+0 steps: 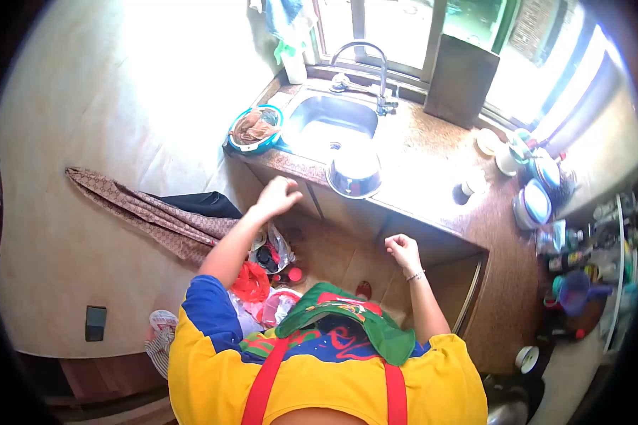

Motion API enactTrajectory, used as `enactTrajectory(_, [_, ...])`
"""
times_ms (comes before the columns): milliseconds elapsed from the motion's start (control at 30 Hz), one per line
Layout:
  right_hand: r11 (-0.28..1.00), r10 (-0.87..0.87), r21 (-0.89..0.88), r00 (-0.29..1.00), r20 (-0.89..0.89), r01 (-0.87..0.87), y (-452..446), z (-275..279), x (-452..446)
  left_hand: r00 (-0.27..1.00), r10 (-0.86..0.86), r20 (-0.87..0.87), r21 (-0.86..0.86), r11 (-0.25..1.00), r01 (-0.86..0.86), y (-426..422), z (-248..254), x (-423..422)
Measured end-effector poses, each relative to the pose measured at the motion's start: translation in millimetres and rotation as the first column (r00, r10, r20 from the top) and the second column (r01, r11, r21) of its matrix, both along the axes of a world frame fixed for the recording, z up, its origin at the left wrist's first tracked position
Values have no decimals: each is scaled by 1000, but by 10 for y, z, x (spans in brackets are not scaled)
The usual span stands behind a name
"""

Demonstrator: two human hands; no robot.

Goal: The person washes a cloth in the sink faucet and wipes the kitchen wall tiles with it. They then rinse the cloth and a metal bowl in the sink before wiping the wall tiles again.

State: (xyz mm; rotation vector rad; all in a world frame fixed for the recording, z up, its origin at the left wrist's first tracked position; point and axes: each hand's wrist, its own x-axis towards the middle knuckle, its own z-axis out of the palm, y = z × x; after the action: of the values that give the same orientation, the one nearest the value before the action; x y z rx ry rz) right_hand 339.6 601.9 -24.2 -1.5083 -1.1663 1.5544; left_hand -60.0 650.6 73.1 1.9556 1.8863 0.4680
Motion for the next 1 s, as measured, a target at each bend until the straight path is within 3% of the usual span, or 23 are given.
enactTrajectory(67, [998, 59, 35, 998, 5, -59, 537, 102, -63, 987, 151, 52, 20, 988, -152, 416, 261, -284])
enactTrajectory(133, [997, 59, 43, 998, -17, -58, 991, 158, -125, 954, 299, -3, 287, 914, -285, 973, -173, -830])
enactTrajectory(267, [995, 32, 98, 999, 6, -32, 1886, -68, -218, 853, 514, -94, 328, 824, -461, 1750, -396, -1674])
enactTrajectory(400, [988, -131, 72, 990, -46, 134, 2645, 106, -241, 884, 467, -32, 259, 858, -444, 2245, -690, -2261])
enactTrajectory(533, [973, -201, 138, 974, 106, 186, 3296, 116, -283, 915, 401, 48, 178, 898, -403, 2316, -657, -2421])
enactTrajectory(600, [970, -140, 227, 964, 225, 88, 3509, -1, -359, 906, 421, 37, 137, 896, -422, 2269, -631, -2435])
enactTrajectory(667, [923, -41, 353, 873, 486, -153, 3480, 211, -626, 896, 443, 10, 118, 890, -441, 2178, -649, -2391])
enactTrajectory(733, [761, 33, 429, 690, 723, -486, 3437, 267, -957, 928, 367, 68, 216, 903, -373, 2175, -804, -2548])
enactTrajectory(800, [551, 200, 340, 517, 833, -762, 3277, 297, -1421, 895, 397, 203, 119, 897, -425, 2179, -645, -2579])
enactTrajectory(867, [516, 344, 80, 292, 893, -853, 3121, 334, -1522, 906, 388, 171, 172, 893, -415, 2143, -815, -2500])
enactTrajectory(933, [486, 350, 61, 259, 900, -872, 3084, 310, -1508, 698, 369, 614, 68, 856, -512, 2156, -659, -2416])
enactTrajectory(967, [494, 388, 61, 283, 877, -867, 3131, 331, -1573, 782, 407, 473, 188, 820, -541, 2129, -361, -2455])
enactTrajectory(1000, [507, 423, 51, 299, 855, -861, 3177, 364, -1591, 783, 411, 467, 195, 816, -545, 2124, -49, -2357])
